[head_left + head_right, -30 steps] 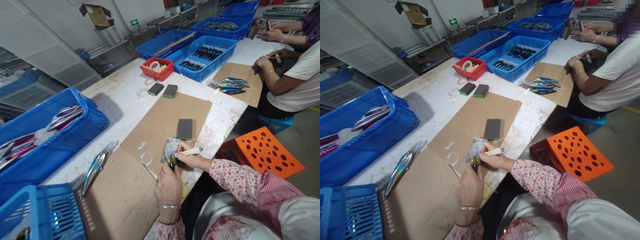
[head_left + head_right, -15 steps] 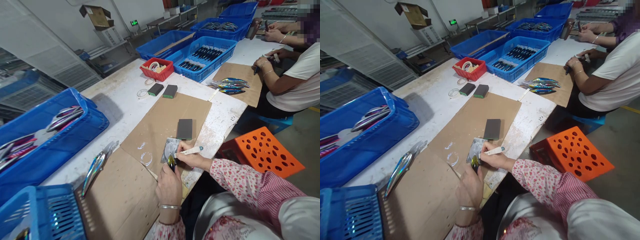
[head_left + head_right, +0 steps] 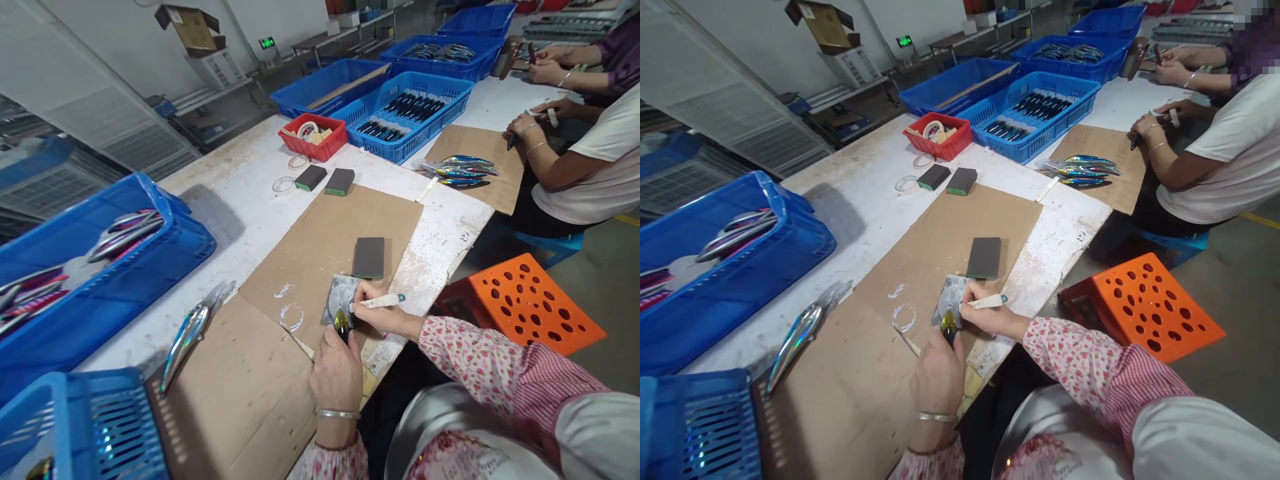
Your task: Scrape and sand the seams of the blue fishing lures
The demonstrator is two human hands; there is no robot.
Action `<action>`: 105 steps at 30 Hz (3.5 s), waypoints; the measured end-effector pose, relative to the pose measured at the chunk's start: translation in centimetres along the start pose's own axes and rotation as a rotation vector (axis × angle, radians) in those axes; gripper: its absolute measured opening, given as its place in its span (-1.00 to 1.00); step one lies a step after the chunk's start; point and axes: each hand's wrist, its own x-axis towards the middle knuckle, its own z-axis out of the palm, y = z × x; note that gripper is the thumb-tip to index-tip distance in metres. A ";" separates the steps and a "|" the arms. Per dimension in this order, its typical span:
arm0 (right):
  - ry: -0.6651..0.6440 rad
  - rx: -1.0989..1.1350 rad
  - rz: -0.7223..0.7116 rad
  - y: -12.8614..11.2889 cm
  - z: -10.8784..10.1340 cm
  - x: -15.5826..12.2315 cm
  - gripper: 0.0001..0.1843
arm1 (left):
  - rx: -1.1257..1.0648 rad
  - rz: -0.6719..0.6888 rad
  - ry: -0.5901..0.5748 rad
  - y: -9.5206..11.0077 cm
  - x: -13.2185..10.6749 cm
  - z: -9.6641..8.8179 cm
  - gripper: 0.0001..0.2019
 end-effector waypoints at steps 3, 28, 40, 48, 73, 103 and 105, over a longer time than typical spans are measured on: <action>0.071 0.062 -0.001 -0.1 -0.2 0.3 -0.87 | -0.039 0.004 -0.004 -0.4 0.1 0.1 -0.60; -0.184 0.157 0.013 -0.7 -0.4 -0.3 -0.86 | -0.211 -0.012 -0.175 -1.8 1.0 -0.6 -0.62; -0.139 0.110 -0.015 -0.2 0.0 -0.2 -0.85 | -0.193 0.030 -0.154 -1.7 1.0 -0.2 -0.65; -0.007 0.144 -0.074 0.0 -0.4 0.1 -0.85 | -0.117 0.021 -0.063 -1.3 0.5 0.1 -0.65; -0.115 -0.104 -0.261 0.0 -0.3 -1.1 -0.90 | -0.012 0.022 -0.007 -0.8 0.3 0.3 -0.59; -0.092 -0.155 -0.353 0.8 0.0 -0.8 -0.93 | -0.053 -0.025 -0.020 -0.7 0.4 0.2 -0.62; -0.088 -0.210 -0.356 1.1 0.2 -0.8 -0.95 | -0.051 -0.020 -0.019 -0.7 0.4 0.3 -0.62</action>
